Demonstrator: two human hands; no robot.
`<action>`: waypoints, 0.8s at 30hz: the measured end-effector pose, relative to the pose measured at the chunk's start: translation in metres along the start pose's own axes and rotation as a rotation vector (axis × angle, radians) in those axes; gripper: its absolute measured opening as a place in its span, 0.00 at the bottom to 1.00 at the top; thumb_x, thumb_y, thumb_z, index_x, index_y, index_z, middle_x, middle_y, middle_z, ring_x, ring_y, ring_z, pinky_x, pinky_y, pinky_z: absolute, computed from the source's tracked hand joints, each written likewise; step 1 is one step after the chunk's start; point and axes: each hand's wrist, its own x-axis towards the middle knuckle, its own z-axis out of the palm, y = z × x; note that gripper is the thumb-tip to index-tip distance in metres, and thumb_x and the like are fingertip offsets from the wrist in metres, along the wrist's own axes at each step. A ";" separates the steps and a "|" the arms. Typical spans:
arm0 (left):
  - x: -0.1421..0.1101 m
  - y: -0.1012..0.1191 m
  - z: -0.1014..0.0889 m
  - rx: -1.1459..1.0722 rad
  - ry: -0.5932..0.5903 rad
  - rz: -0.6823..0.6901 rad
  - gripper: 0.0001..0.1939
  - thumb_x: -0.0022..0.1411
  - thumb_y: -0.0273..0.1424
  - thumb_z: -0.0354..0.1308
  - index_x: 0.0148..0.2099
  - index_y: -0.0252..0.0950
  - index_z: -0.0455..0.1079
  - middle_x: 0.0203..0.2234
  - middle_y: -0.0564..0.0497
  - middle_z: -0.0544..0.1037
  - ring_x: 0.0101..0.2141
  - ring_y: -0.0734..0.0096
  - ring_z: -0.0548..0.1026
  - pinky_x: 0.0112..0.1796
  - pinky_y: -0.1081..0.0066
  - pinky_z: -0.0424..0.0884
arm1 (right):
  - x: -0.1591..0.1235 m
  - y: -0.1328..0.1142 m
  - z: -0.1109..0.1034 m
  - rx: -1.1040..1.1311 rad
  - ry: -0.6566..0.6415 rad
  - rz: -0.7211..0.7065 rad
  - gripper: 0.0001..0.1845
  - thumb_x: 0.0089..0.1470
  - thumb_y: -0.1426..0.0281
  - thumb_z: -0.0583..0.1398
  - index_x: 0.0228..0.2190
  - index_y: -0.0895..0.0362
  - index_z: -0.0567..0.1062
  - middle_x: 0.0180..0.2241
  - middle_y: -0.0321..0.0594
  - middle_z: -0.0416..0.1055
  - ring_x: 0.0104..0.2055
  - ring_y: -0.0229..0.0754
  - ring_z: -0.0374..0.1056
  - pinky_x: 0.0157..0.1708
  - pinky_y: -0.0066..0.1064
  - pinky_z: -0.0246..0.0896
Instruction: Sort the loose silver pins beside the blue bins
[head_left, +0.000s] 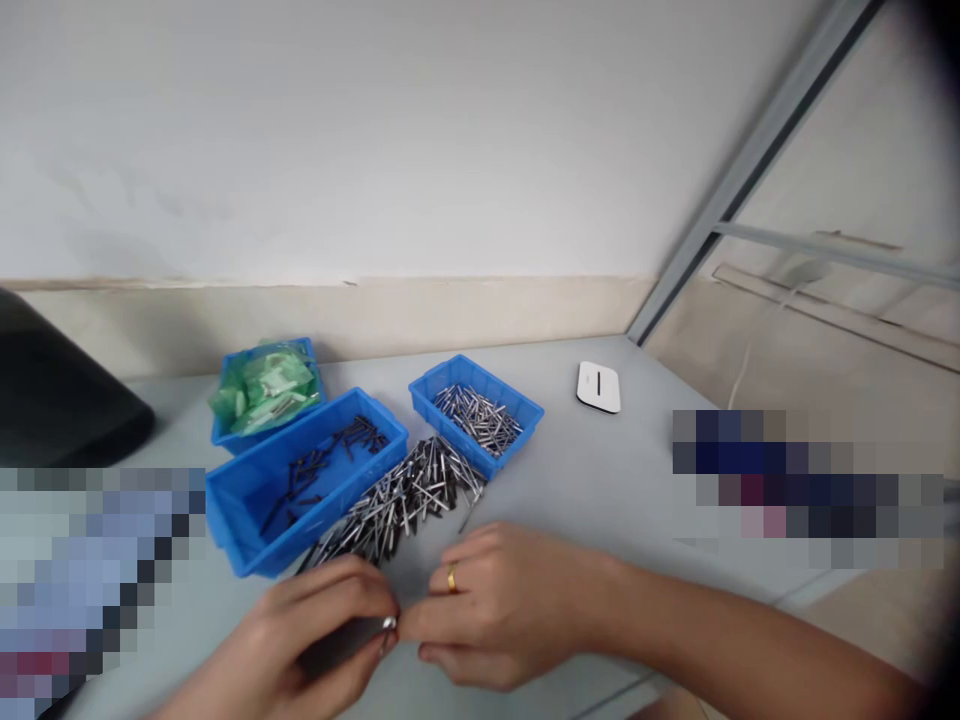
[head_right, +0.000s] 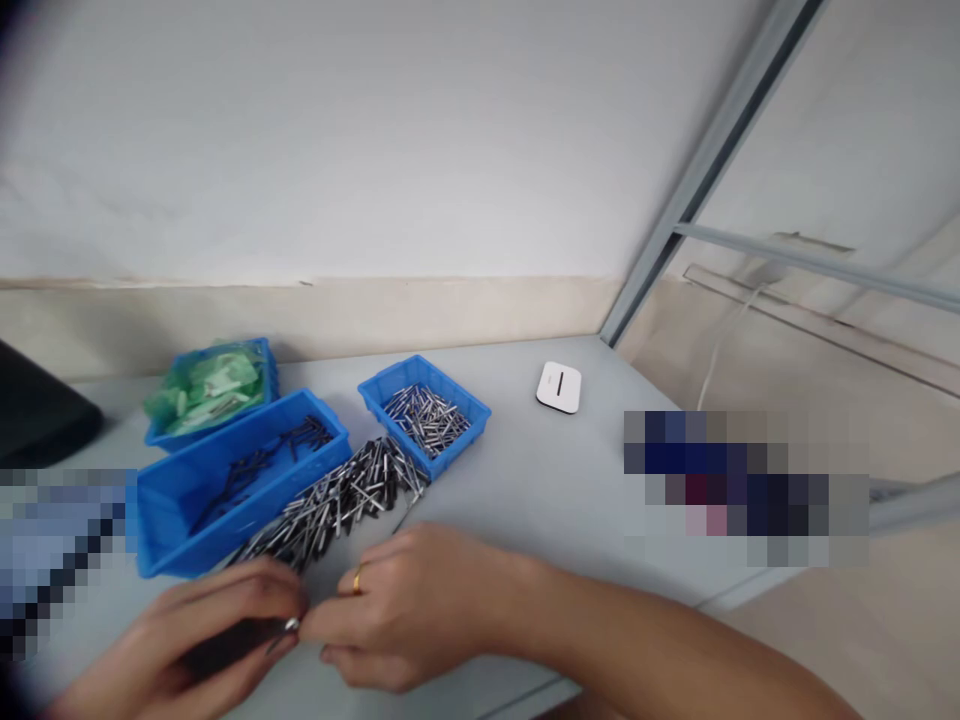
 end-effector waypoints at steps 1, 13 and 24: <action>0.000 0.000 -0.001 0.004 -0.008 -0.004 0.06 0.62 0.28 0.53 0.40 0.43 0.70 0.32 0.54 0.77 0.32 0.74 0.77 0.34 0.79 0.73 | 0.000 0.001 0.000 -0.005 0.017 -0.003 0.08 0.60 0.66 0.51 0.37 0.54 0.69 0.26 0.30 0.70 0.27 0.35 0.62 0.25 0.29 0.51; 0.003 -0.001 -0.004 0.140 -0.055 0.052 0.05 0.62 0.27 0.53 0.33 0.39 0.67 0.22 0.58 0.74 0.23 0.79 0.73 0.25 0.82 0.69 | 0.005 0.000 -0.007 -0.045 0.327 0.052 0.10 0.62 0.67 0.52 0.34 0.56 0.71 0.18 0.30 0.65 0.21 0.34 0.60 0.24 0.27 0.54; 0.000 -0.003 -0.003 0.139 -0.037 0.024 0.04 0.63 0.30 0.54 0.36 0.41 0.69 0.22 0.58 0.73 0.23 0.78 0.73 0.26 0.81 0.68 | 0.003 0.001 -0.005 -0.086 0.177 0.088 0.14 0.63 0.66 0.51 0.27 0.56 0.69 0.19 0.30 0.65 0.23 0.35 0.59 0.24 0.28 0.51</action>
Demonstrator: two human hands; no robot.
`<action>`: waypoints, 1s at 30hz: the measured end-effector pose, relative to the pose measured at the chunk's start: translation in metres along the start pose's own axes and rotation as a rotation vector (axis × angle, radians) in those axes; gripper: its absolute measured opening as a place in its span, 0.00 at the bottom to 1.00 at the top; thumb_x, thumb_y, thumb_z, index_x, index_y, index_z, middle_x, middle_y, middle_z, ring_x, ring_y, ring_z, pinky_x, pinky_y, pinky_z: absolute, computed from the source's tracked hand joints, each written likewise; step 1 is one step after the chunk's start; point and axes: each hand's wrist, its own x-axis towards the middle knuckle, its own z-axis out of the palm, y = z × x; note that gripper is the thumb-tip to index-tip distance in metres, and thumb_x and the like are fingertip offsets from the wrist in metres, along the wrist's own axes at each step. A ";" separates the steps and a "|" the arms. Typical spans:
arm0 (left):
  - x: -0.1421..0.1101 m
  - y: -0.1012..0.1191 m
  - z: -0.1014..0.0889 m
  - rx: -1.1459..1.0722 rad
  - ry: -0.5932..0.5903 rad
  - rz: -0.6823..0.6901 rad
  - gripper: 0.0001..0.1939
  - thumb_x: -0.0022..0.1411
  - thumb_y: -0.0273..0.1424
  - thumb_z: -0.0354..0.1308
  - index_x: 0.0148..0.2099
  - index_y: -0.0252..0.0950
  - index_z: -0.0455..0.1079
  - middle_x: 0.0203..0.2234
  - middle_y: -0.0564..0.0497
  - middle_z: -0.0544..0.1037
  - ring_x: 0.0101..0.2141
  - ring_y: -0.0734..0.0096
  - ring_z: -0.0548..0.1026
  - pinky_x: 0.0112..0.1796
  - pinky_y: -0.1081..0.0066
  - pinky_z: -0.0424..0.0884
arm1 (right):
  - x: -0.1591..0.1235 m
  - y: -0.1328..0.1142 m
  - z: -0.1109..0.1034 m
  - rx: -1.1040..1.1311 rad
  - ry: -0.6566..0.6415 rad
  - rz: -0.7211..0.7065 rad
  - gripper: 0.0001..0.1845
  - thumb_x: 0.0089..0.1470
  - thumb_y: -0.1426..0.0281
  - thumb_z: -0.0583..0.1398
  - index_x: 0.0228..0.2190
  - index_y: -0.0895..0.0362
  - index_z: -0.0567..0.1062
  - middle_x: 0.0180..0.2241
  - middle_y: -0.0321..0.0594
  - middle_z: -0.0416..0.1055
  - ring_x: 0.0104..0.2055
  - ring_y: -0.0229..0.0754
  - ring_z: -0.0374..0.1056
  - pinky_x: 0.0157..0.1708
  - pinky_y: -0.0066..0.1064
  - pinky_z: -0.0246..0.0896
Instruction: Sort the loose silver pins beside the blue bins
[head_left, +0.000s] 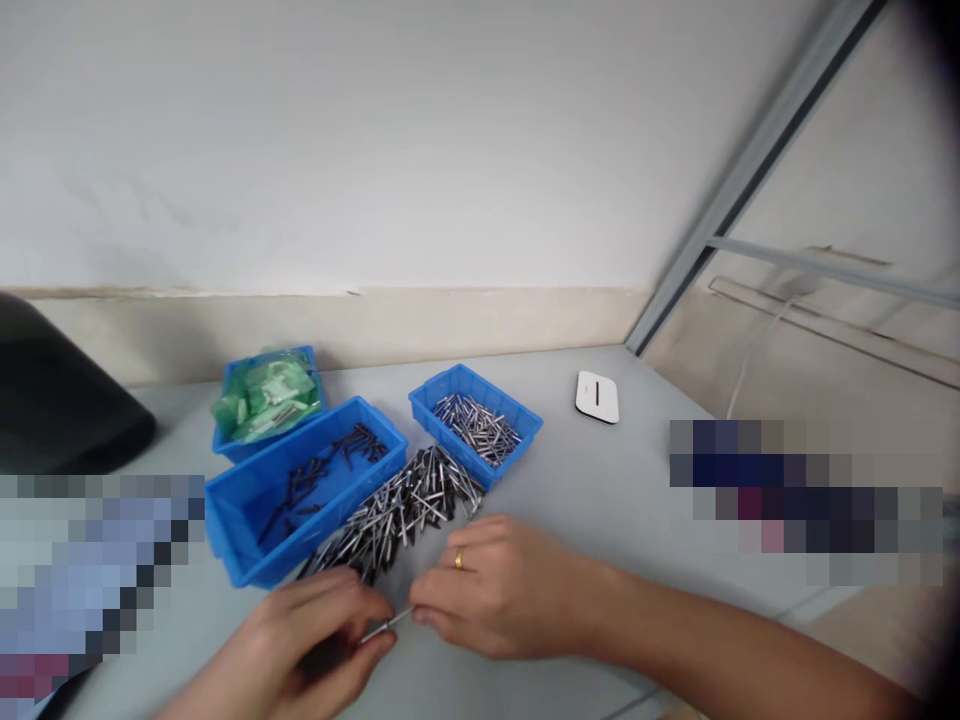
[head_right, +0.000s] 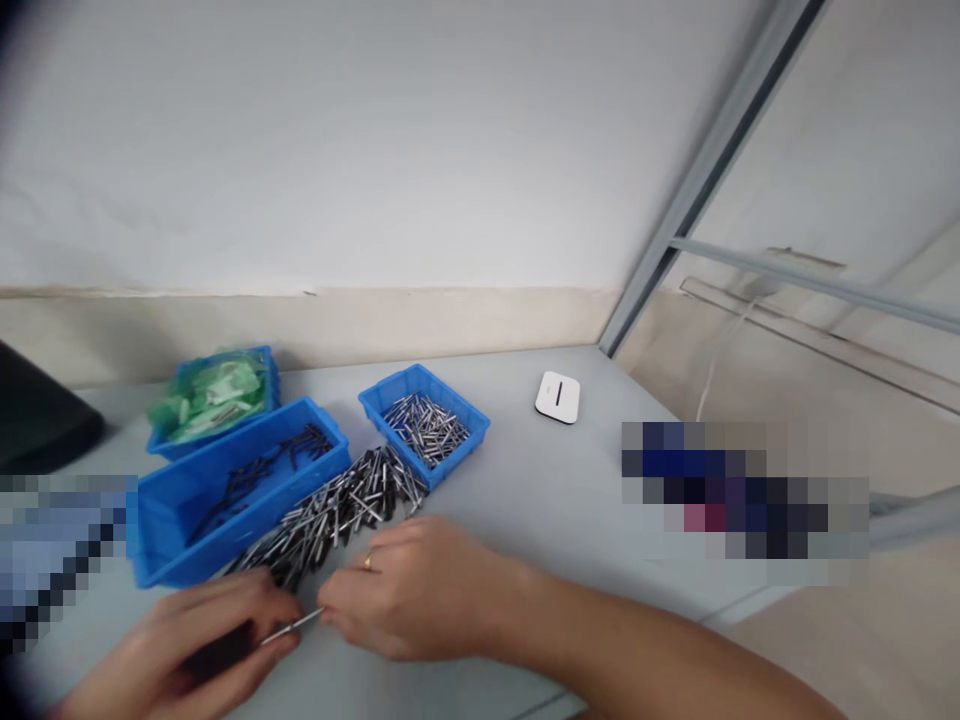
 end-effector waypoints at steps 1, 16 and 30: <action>0.000 0.000 -0.001 0.014 0.012 -0.007 0.04 0.63 0.30 0.54 0.35 0.41 0.69 0.22 0.58 0.73 0.23 0.78 0.73 0.25 0.81 0.68 | 0.000 0.001 0.000 -0.007 0.009 0.002 0.14 0.63 0.66 0.52 0.27 0.56 0.69 0.19 0.30 0.65 0.23 0.35 0.59 0.24 0.29 0.51; -0.001 -0.002 -0.007 0.096 0.108 -0.013 0.04 0.65 0.29 0.52 0.38 0.41 0.68 0.27 0.56 0.78 0.28 0.75 0.78 0.29 0.81 0.73 | -0.001 0.003 0.001 0.016 -0.003 0.056 0.14 0.64 0.67 0.49 0.30 0.57 0.70 0.21 0.33 0.68 0.25 0.35 0.63 0.27 0.28 0.54; -0.001 0.003 -0.003 0.085 0.208 -0.056 0.05 0.63 0.35 0.55 0.38 0.42 0.71 0.30 0.55 0.80 0.30 0.72 0.78 0.27 0.80 0.73 | -0.001 0.004 -0.002 -0.023 -0.122 0.068 0.14 0.64 0.66 0.50 0.28 0.56 0.68 0.22 0.33 0.70 0.26 0.35 0.64 0.27 0.29 0.53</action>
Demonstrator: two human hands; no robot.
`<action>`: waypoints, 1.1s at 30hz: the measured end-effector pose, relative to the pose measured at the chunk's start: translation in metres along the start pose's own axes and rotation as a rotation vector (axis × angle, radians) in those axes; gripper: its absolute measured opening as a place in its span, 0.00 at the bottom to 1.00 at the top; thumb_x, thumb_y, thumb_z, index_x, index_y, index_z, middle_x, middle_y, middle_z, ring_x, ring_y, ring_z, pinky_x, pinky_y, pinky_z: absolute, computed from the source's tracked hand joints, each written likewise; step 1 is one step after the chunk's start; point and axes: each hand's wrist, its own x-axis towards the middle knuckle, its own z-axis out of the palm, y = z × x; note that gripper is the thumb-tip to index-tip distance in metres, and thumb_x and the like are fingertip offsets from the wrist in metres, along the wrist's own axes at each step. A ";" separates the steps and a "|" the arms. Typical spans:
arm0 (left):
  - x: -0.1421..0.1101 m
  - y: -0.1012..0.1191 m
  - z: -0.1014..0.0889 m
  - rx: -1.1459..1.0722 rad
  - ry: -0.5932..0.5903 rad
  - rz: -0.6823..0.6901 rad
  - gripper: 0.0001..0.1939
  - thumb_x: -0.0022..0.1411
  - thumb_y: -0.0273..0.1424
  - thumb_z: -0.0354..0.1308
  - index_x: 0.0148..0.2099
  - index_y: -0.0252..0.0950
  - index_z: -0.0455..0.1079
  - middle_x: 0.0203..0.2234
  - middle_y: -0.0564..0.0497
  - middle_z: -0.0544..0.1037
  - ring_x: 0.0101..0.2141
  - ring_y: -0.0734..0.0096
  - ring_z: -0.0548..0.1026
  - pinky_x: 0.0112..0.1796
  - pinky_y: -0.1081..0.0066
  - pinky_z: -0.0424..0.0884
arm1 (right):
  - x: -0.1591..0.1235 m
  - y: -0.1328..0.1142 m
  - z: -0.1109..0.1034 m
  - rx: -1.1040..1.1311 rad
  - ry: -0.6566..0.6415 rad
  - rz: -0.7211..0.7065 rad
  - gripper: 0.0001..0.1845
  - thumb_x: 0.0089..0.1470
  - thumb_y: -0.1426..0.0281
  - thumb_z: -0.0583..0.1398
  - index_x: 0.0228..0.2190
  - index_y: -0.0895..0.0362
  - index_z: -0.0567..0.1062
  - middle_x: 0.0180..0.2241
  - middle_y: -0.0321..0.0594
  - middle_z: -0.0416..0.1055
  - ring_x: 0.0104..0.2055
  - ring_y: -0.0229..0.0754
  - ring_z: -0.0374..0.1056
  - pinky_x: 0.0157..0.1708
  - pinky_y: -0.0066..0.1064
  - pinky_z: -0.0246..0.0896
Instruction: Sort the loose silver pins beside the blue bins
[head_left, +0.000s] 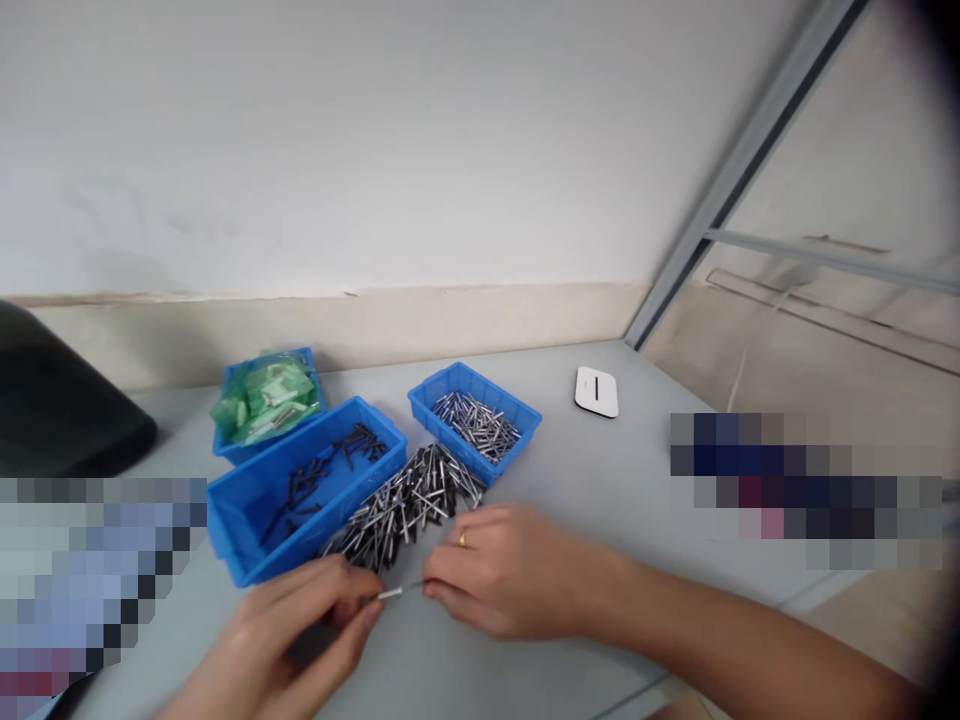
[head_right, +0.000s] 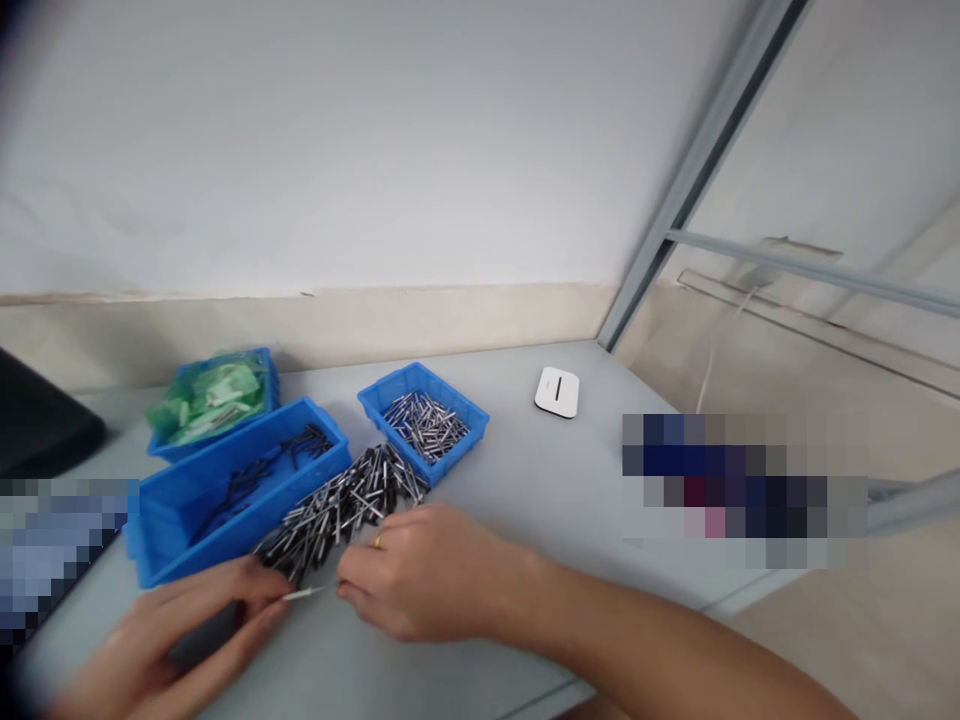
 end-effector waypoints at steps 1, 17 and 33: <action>0.000 -0.001 0.000 0.002 0.003 0.013 0.05 0.63 0.35 0.55 0.38 0.42 0.71 0.29 0.55 0.79 0.30 0.72 0.78 0.27 0.80 0.73 | 0.000 0.000 0.000 -0.006 -0.003 -0.006 0.13 0.63 0.65 0.51 0.28 0.56 0.67 0.22 0.32 0.69 0.26 0.36 0.64 0.27 0.29 0.53; 0.006 0.007 0.000 0.002 -0.289 0.196 0.09 0.63 0.25 0.50 0.36 0.39 0.71 0.24 0.53 0.75 0.27 0.72 0.74 0.28 0.76 0.71 | 0.002 -0.004 -0.011 0.058 0.215 -0.169 0.14 0.63 0.67 0.51 0.28 0.56 0.71 0.18 0.30 0.62 0.21 0.34 0.56 0.22 0.29 0.48; 0.003 0.005 -0.010 0.079 -0.197 0.144 0.06 0.64 0.28 0.52 0.39 0.40 0.70 0.26 0.53 0.77 0.28 0.72 0.77 0.29 0.78 0.73 | -0.003 -0.002 -0.002 -0.003 -0.077 -0.082 0.12 0.61 0.67 0.53 0.26 0.55 0.67 0.22 0.31 0.67 0.25 0.34 0.62 0.23 0.30 0.49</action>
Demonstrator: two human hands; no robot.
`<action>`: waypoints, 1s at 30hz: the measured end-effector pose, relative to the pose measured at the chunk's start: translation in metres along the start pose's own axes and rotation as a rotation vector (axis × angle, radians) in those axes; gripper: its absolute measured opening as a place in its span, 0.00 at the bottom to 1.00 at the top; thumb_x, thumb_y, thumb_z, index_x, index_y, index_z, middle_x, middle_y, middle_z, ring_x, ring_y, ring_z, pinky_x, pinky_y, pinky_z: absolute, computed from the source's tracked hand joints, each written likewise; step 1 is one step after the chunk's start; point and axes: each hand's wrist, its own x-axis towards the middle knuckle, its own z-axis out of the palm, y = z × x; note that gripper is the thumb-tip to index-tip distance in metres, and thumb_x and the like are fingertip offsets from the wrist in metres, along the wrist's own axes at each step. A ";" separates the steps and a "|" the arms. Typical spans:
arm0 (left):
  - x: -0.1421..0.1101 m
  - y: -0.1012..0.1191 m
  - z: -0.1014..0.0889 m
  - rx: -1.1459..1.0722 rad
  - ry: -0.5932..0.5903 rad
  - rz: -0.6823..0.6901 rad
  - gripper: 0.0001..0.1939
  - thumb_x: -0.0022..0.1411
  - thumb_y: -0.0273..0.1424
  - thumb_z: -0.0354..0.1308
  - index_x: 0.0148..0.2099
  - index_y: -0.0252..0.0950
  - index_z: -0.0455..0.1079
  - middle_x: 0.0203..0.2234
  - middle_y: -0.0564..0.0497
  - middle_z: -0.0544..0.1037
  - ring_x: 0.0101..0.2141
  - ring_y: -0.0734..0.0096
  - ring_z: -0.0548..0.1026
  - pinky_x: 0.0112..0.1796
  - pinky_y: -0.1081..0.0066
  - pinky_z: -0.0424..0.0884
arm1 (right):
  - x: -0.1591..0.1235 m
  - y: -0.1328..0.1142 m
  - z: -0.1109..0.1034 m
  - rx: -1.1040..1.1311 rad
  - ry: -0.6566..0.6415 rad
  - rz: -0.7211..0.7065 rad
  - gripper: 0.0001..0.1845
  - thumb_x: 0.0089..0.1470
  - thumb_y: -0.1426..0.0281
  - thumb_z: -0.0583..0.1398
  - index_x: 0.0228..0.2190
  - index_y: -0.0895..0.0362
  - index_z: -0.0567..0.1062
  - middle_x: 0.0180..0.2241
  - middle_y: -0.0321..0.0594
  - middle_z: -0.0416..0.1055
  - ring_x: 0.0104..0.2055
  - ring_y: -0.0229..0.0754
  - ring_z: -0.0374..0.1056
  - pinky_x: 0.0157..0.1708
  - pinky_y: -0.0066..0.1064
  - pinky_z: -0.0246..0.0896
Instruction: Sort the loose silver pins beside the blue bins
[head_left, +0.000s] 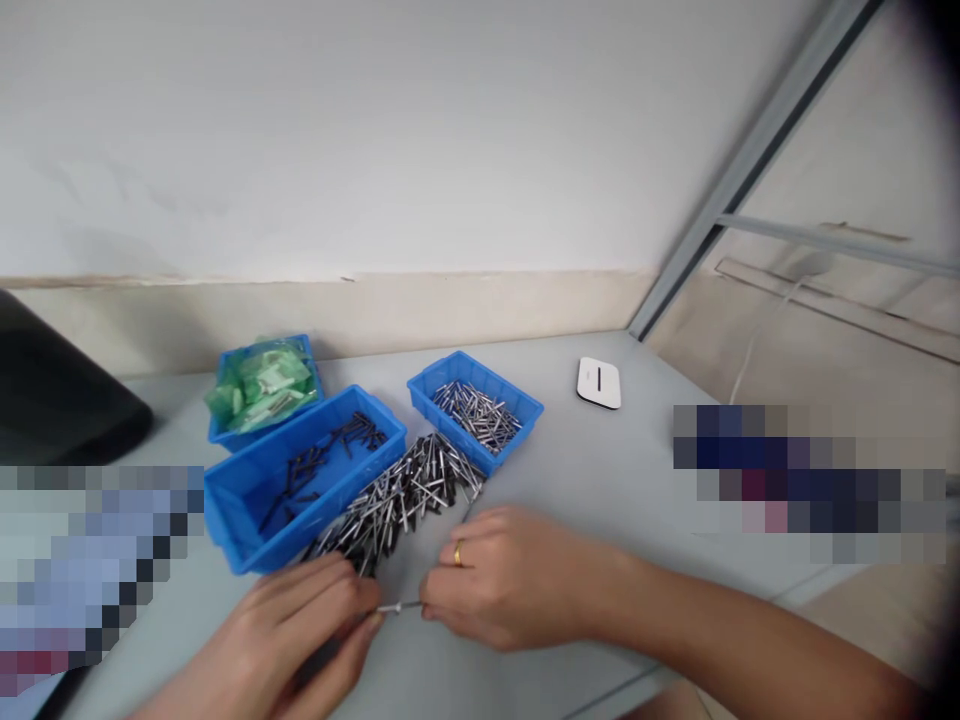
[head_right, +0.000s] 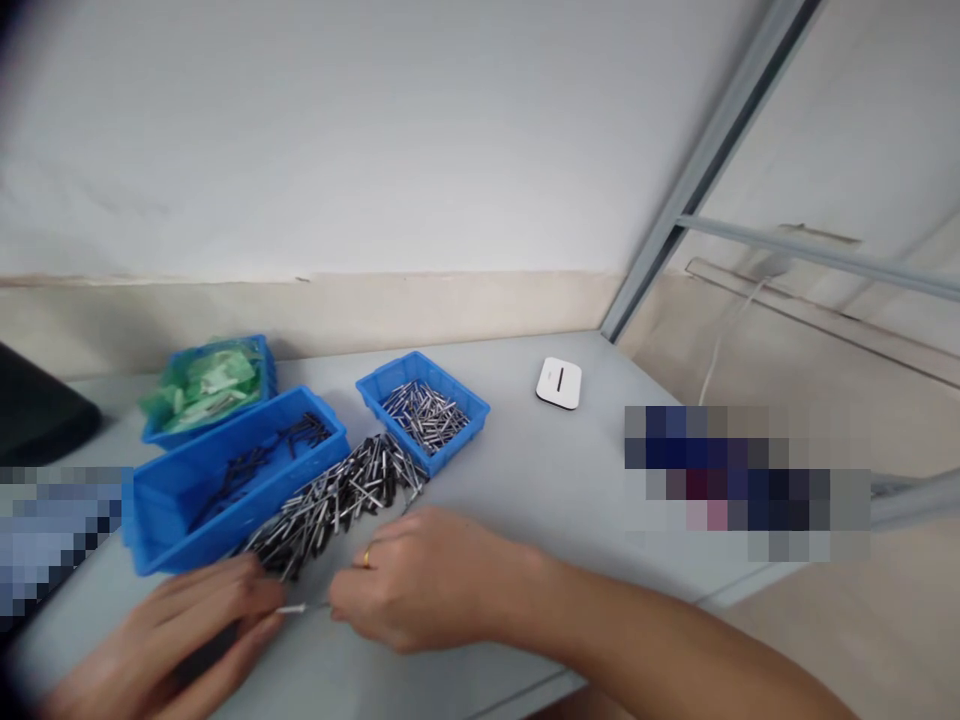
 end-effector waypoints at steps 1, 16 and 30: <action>0.001 0.000 -0.001 -0.006 -0.010 0.004 0.06 0.64 0.27 0.51 0.38 0.40 0.70 0.26 0.53 0.76 0.27 0.73 0.76 0.29 0.78 0.72 | 0.000 0.001 -0.001 -0.004 0.021 -0.004 0.13 0.61 0.68 0.53 0.25 0.56 0.67 0.21 0.31 0.66 0.24 0.34 0.62 0.23 0.30 0.49; 0.004 0.000 0.000 -0.035 -0.088 0.034 0.09 0.64 0.26 0.51 0.41 0.42 0.71 0.27 0.55 0.76 0.27 0.74 0.76 0.30 0.78 0.72 | 0.004 0.000 -0.008 0.094 0.380 -0.067 0.09 0.61 0.67 0.53 0.33 0.57 0.71 0.24 0.31 0.69 0.27 0.33 0.64 0.27 0.26 0.58; 0.003 -0.004 0.003 -0.025 -0.088 0.008 0.08 0.64 0.24 0.50 0.40 0.39 0.70 0.27 0.54 0.76 0.28 0.73 0.76 0.30 0.77 0.72 | 0.002 0.004 -0.006 0.143 0.229 -0.136 0.13 0.60 0.63 0.53 0.29 0.57 0.71 0.31 0.34 0.71 0.29 0.35 0.61 0.29 0.27 0.56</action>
